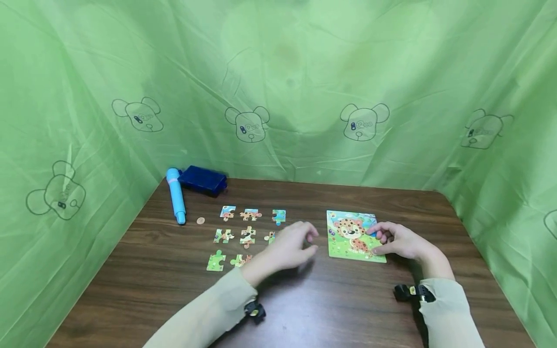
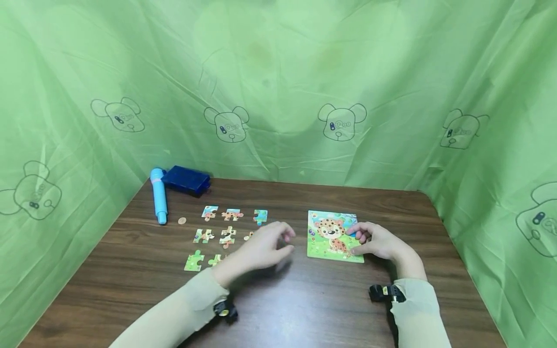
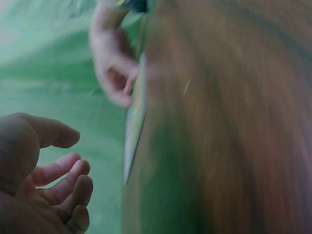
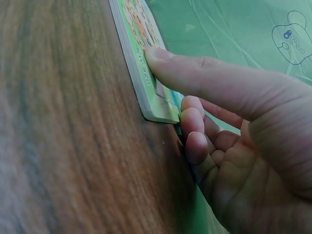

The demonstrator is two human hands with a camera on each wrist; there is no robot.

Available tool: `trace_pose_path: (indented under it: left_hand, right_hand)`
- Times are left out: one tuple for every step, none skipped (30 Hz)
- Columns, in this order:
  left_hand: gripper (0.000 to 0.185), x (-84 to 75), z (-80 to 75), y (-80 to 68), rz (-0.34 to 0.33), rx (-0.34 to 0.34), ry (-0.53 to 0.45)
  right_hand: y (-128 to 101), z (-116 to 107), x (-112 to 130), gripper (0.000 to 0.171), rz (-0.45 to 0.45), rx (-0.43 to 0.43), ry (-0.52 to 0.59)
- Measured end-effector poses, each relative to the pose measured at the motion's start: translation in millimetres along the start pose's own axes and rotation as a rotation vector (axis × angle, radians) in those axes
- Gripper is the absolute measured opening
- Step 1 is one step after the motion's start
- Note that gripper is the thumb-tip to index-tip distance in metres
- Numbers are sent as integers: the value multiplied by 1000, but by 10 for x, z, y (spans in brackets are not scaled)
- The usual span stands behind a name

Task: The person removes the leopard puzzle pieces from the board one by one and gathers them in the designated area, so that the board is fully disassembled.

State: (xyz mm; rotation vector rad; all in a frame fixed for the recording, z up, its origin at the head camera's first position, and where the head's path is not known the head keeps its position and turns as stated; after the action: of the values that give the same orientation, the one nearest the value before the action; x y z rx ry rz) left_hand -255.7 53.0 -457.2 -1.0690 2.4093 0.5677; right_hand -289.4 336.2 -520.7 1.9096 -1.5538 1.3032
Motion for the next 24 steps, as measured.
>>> trace_pose_path:
  left_hand:
    - [30,-51,92,56,4,6,-1]
    - [30,-102,175,109,10,13,-6]
    - [30,-146,253,159,11,18,-14]
    - [30,-185,326,210,12,20,-24]
    - [30,-214,394,262,7,20,-38]
    - [30,-241,460,315,3,19,-53]
    - [30,-264,520,364,-7,19,-71]
    - [30,-286,572,412,-16,15,-85]
    - [31,-302,623,457,-27,12,-95]
    - [31,-321,670,503,-36,8,-101]
    - [32,-342,711,547,-42,5,-104]
    - [32,-362,752,589,-46,3,-103]
    - [32,-384,785,630,-50,1,-101]
    - [32,-402,818,672,-54,-2,-96]
    - [32,-415,848,713,-59,-5,-94]
    - [32,-424,881,756,-62,-9,-87]
    - [31,-406,948,811,-62,-20,-65]
    - [30,-381,1022,868,-64,-29,-39]
    - [30,-360,1080,919,-64,-39,-12]
    - [30,-332,1142,965,-69,-46,14]
    - [30,-331,1165,994,-74,-46,36]
    - [31,-335,1183,1017,-80,-42,62]
    - [33,-344,1196,1035,-88,-35,87]
    - [36,-377,1174,1036,-97,-17,98]
  right_hand:
    - [-3,5,1,53,-2,3,5]
    - [-4,9,4,53,-4,5,6]
    - [-4,11,4,53,-4,5,4]
    - [-2,9,5,52,-5,4,-2]
    - [0,5,10,52,-9,0,-10]
    - [1,3,18,52,-21,-2,-23]
    - [2,-3,19,51,-23,-8,-33]
    - [4,-8,19,51,-26,-14,-44]
    - [3,-12,21,50,-27,-18,-53]
    - [0,-14,23,50,-32,-19,-61]
    - [-3,-14,25,50,-34,-20,-65]
    - [-7,-12,27,50,-37,-18,-65]
    - [-9,-13,24,50,-33,-20,-61]
    - [-12,-8,34,50,-44,-16,-62]
    - [-17,-5,41,50,-53,-13,-59]
    - [-22,-3,48,51,-64,-8,-55]
    - [-27,0,56,50,-74,-4,-49]
    - [-32,-2,59,50,-82,0,-43]
    - [-38,-6,63,50,-91,2,-40]
    - [-44,-11,67,50,-100,5,-35]
    - [-49,-22,62,50,-102,4,-30]
    - [-54,-37,59,49,-105,1,-27]
    - [-58,-57,50,48,-105,-6,-23]
    - [-61,-83,38,47,-102,-17,-21]
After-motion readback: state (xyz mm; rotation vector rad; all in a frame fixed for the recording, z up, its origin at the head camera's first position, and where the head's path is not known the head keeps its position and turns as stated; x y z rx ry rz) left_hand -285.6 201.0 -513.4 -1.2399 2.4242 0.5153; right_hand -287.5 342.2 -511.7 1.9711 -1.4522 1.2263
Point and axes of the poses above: each hand's wrist, its own y-axis towards the middle knuckle, its own z-axis out of the palm, x = y × z, the point moved 10 cm from there along y, towards the middle knuckle, and after that the axes turned 4 degrees about z, right-handed, at the moved point
